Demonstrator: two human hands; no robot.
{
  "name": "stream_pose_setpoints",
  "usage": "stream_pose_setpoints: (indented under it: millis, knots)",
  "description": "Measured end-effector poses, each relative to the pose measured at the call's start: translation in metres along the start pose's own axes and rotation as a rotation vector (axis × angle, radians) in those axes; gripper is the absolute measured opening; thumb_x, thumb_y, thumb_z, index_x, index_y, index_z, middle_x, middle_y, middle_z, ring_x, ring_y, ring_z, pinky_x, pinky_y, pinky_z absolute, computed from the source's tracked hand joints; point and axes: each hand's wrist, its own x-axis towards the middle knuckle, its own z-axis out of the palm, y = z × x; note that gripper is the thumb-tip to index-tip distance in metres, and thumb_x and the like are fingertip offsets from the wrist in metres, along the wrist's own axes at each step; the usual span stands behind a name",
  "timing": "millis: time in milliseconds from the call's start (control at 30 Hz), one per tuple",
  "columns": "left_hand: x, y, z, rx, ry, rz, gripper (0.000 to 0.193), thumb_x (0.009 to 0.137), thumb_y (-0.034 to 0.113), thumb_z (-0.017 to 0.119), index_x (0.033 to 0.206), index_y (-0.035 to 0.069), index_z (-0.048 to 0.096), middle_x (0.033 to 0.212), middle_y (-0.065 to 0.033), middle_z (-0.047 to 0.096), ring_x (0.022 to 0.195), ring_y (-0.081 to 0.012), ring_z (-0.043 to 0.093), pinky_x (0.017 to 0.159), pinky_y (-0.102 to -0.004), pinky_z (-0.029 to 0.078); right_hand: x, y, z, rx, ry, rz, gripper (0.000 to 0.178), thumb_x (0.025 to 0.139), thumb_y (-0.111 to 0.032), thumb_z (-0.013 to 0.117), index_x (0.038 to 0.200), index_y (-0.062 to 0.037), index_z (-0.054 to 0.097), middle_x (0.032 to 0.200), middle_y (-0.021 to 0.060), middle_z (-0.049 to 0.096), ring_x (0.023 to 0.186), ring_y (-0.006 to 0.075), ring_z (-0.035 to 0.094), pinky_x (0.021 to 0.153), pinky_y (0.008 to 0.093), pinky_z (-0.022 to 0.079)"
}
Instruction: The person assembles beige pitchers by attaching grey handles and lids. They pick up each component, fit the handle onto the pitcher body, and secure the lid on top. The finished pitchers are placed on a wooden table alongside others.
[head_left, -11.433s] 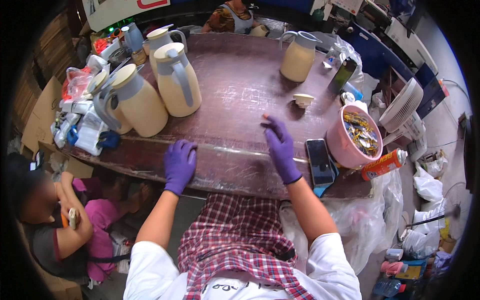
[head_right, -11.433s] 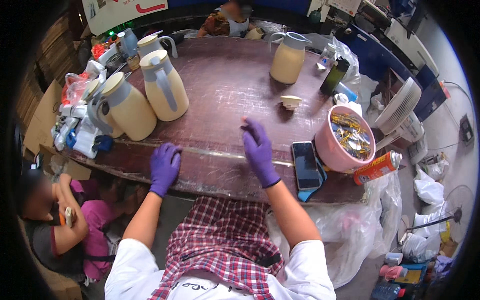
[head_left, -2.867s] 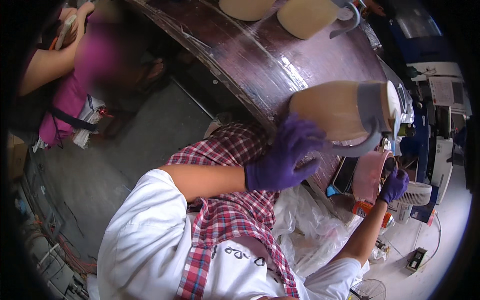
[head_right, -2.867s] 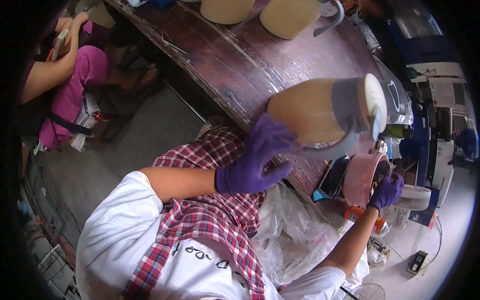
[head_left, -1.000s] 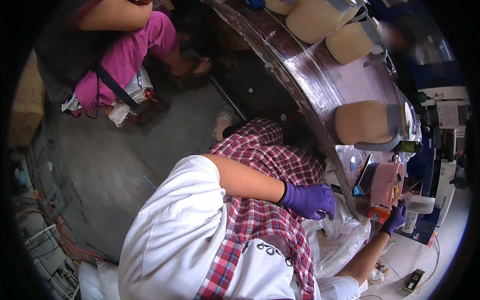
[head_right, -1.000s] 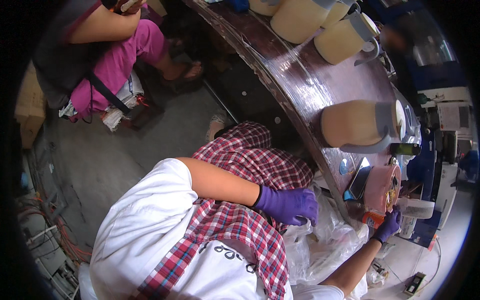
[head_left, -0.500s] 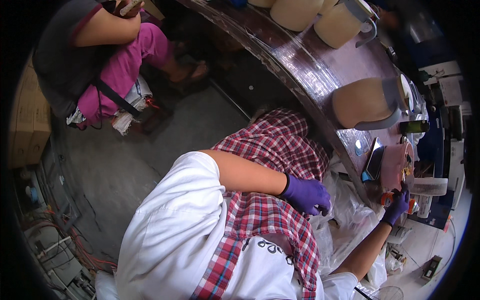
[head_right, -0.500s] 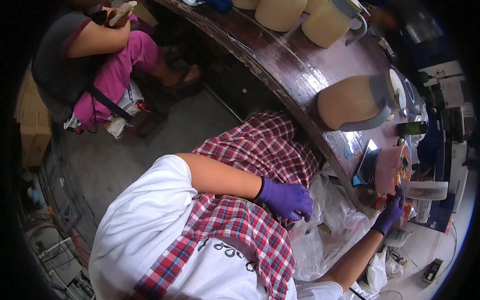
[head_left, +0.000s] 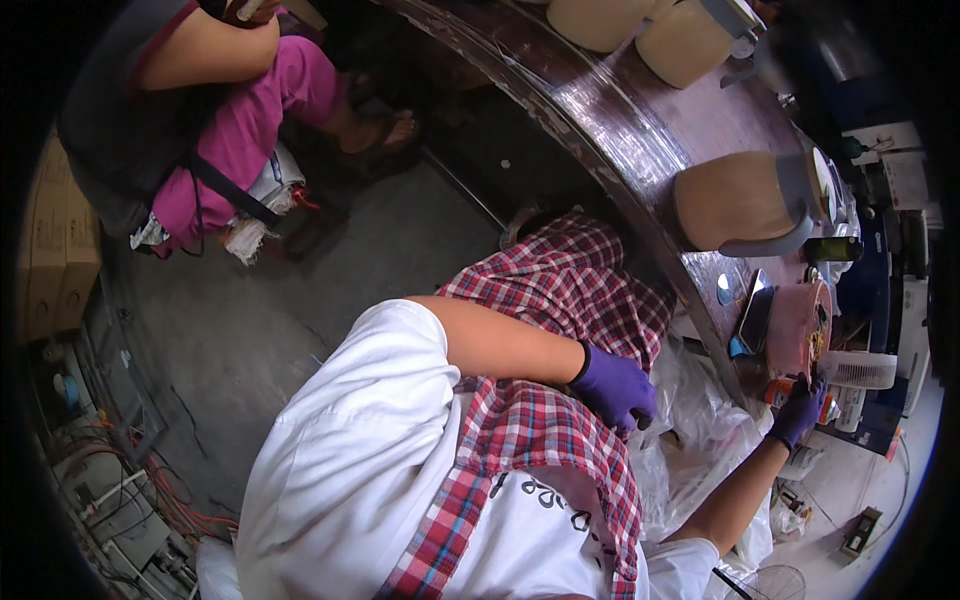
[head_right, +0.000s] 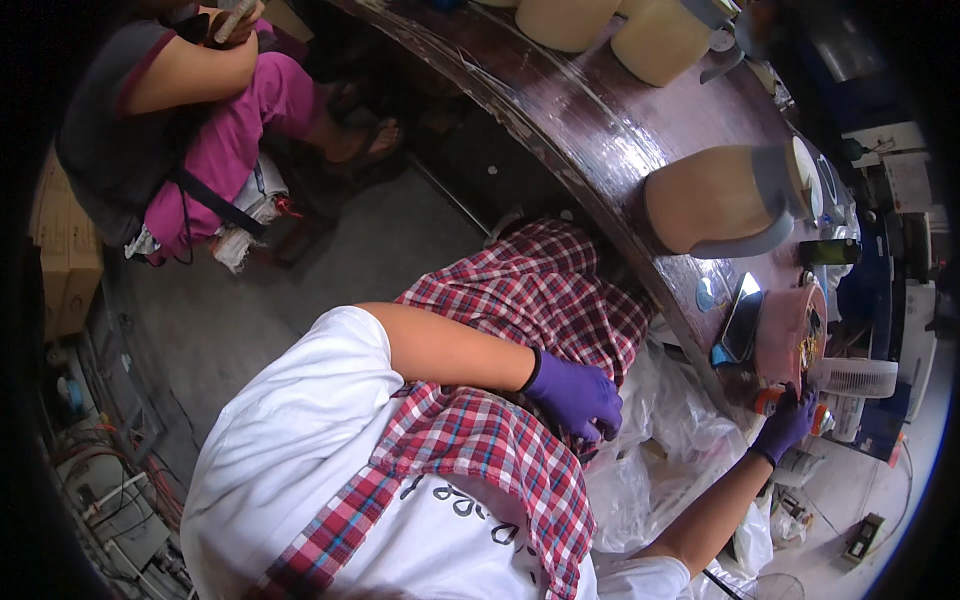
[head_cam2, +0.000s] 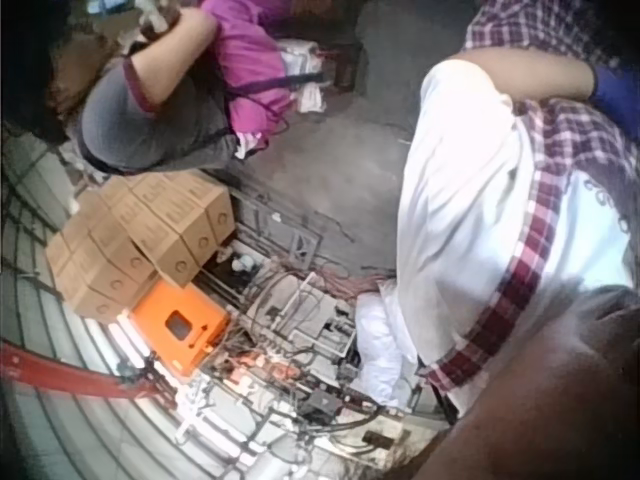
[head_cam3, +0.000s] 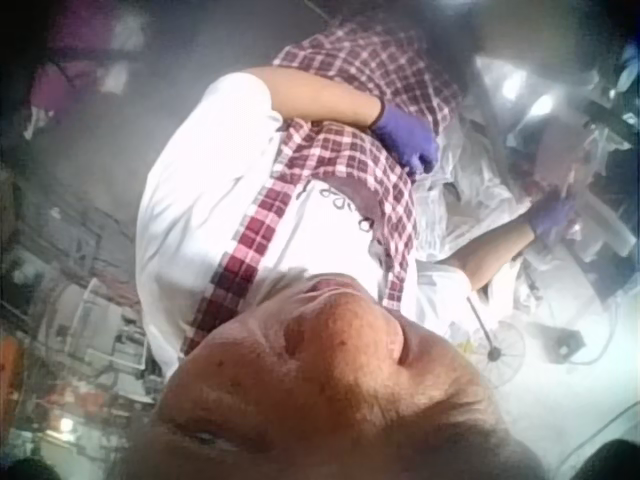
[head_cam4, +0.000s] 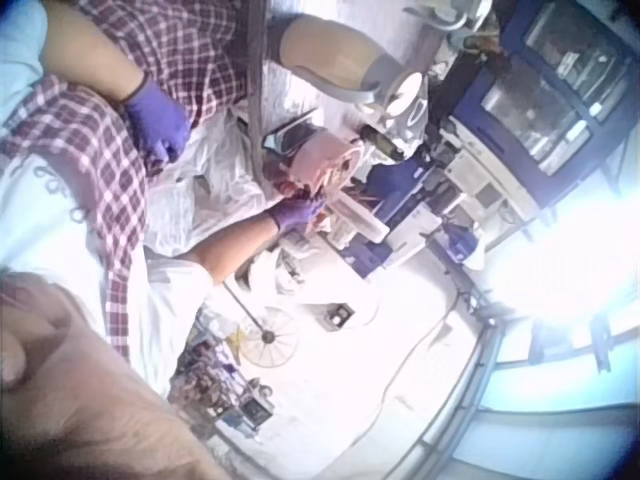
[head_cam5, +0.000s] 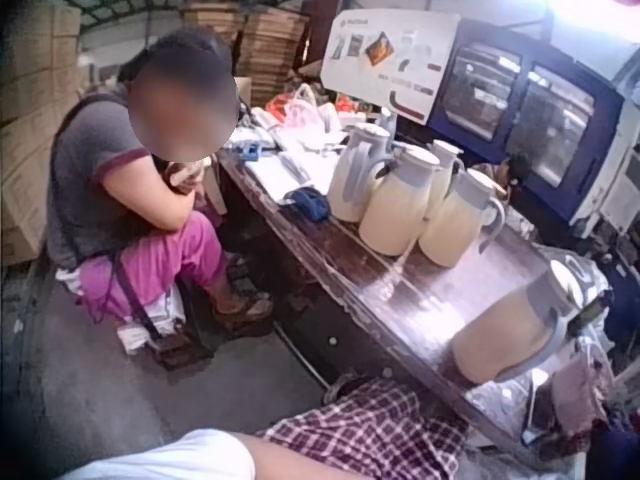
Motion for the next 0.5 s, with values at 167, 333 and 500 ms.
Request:
stream_pose_setpoints:
  millis: [167, 333, 500]
  knots:
    - [0.003, -0.003, 0.002, -0.071, -0.009, -0.022, 0.032, 0.091, 0.030, 0.059, 0.116, 0.013, 0.071, 0.110, -0.0124, 0.068, 0.108, -0.0297, 0.064, 0.093, -0.0444, 0.049, 0.007, -0.017, -0.016, 0.405, 0.093, 0.084, 0.036, 0.096, -0.016, 0.064, 0.127, 0.0008, 0.063, 0.133, 0.0205, 0.063, 0.124, 0.0353, 0.058, 0.105, 0.0395, 0.045]
    - [0.002, -0.009, 0.007, -0.144, -0.044, -0.056, 0.033, 0.092, 0.030, 0.058, 0.117, 0.011, 0.070, 0.111, -0.0131, 0.068, 0.109, -0.0315, 0.063, 0.094, -0.0443, 0.049, -0.002, -0.007, 0.007, 0.405, -0.001, 0.086, 0.034, 0.098, -0.015, 0.061, 0.128, 0.0001, 0.064, 0.130, 0.0190, 0.064, 0.122, 0.0349, 0.059, 0.103, 0.0406, 0.046]
    - [0.002, -0.010, 0.008, -0.183, -0.046, -0.071, 0.034, 0.093, 0.031, 0.058, 0.118, 0.011, 0.069, 0.113, -0.0140, 0.069, 0.108, -0.0322, 0.063, 0.095, -0.0446, 0.049, -0.011, -0.008, 0.019, 0.433, 0.078, 0.060, 0.038, 0.097, -0.013, 0.061, 0.133, -0.0003, 0.061, 0.136, 0.0187, 0.061, 0.127, 0.0337, 0.056, 0.105, 0.0409, 0.045]
